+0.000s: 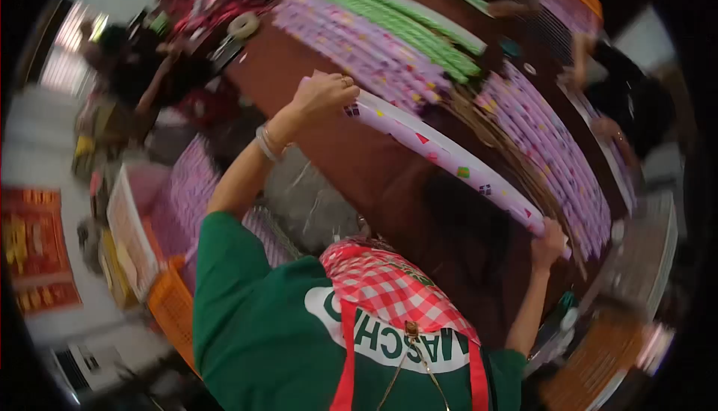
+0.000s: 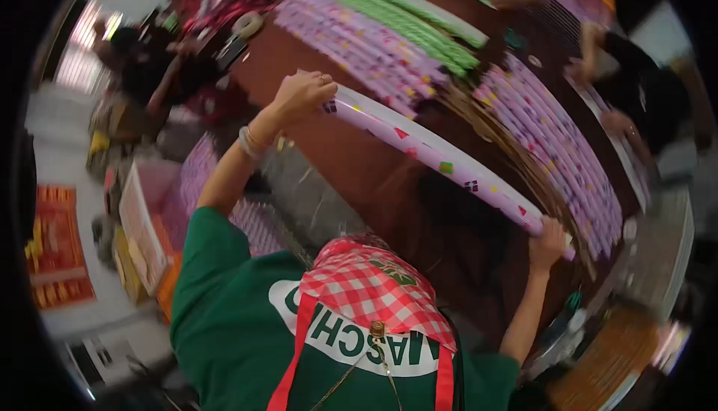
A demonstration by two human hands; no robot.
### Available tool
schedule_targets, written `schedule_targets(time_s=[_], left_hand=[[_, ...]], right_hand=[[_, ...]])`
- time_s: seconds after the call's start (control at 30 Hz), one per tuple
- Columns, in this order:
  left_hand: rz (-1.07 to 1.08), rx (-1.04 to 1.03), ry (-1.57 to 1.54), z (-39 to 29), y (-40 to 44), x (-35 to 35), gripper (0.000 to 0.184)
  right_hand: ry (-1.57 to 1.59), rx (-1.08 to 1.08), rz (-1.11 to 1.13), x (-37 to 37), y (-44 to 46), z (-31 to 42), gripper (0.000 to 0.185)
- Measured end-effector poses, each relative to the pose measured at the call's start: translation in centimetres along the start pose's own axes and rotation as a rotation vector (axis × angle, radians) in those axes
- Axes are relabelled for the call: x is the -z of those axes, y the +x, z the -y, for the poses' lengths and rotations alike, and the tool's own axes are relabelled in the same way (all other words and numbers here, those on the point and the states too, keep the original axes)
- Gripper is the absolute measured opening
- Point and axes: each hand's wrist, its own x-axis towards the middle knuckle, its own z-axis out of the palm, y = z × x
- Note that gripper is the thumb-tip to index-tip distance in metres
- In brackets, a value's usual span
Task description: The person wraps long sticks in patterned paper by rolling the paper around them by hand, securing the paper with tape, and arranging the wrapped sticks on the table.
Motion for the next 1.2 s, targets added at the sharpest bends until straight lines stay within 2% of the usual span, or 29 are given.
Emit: schedule_targets(time_s=[0.07,0.13,0.2,0.27,0.33,0.4,0.43,0.5,0.57,0.63,0.67,0.73,0.83,0.87,0.93,0.97,1.03,1.07,1.13,1.17,1.2], left_hand=[[0.004,0.236,0.137,0.7,-10.3,2.5,0.021],[-0.009,0.401,0.178,-2.1,-20.6,5.2,0.027],[-0.067,0.622,0.258,-7.4,-30.3,7.3,0.028],[0.016,0.858,0.384,-14.7,-38.5,9.2,0.024],[0.102,1.123,0.399,-23.2,-44.0,10.5,0.024],[0.147,1.373,0.399,-31.5,-48.5,9.4,0.025],[0.148,1.427,0.411,-35.2,-49.6,8.9,0.025],[0.147,1.513,0.443,-40.8,-51.8,6.6,0.023],[0.206,1.586,0.413,-44.8,-54.1,3.2,0.021],[0.158,1.695,0.473,-46.3,-54.8,0.6,0.021],[0.194,1.728,0.557,-46.4,-55.2,-0.5,0.013],[0.056,1.822,0.593,-46.2,-57.0,-2.7,0.014],[0.212,1.945,0.589,-45.1,-58.2,-5.4,0.024],[0.295,2.029,0.424,-44.8,-58.5,-6.2,0.036],[0.266,1.979,0.517,-44.5,-56.8,-6.9,0.049],[0.105,2.025,0.524,-44.5,-55.6,-7.2,0.054],[-0.194,2.323,0.474,-44.1,-52.2,-6.9,0.05],[-0.425,2.359,0.534,-44.0,-51.1,-7.7,0.049],[-1.004,2.515,0.258,-43.4,-50.6,-9.4,0.047],[-1.01,2.657,0.314,-42.6,-50.4,-9.8,0.045],[-1.201,2.618,0.062,-42.6,-52.0,-11.4,0.049]], right_hand=[[0.161,0.174,0.124,-1.0,1.7,0.6,0.031],[0.221,0.392,0.295,-2.0,3.9,3.9,0.032],[0.408,0.548,0.388,-2.2,5.9,8.7,0.031],[0.533,0.702,0.676,-2.8,7.3,13.1,0.025],[0.545,0.879,0.679,-4.4,7.7,16.4,0.022],[0.554,1.038,0.559,-5.2,8.1,19.8,0.017],[0.57,1.079,0.564,-5.4,8.0,21.4,0.017],[0.581,1.227,0.34,-5.7,7.6,24.7,0.011],[0.563,1.294,0.277,-6.1,6.6,27.5,0.01],[0.545,1.347,0.227,-6.6,5.2,30.2,0.009],[0.581,1.349,0.174,-6.9,4.4,31.5,0.008],[0.621,1.355,0.126,-7.5,2.7,33.2,0.008],[0.693,1.361,0.134,-8.7,1.0,35.6,0.007],[0.664,1.37,0.158,-8.9,0.6,36.2,0.007],[0.625,1.393,0.189,-9.3,-0.4,37.2,0.008],[0.666,1.373,0.189,-9.5,-1.1,37.9,0.008],[0.683,1.353,0.238,-9.6,-2.4,38.8,0.01],[0.704,1.347,0.212,-9.4,-3.2,39.6,0.01],[0.71,1.334,0.211,-9.0,-5.1,40.9,0.01],[0.709,1.338,0.217,-8.9,-5.8,41.2,0.01],[0.693,1.335,0.26,-8.7,-6.2,41.7,0.009]])
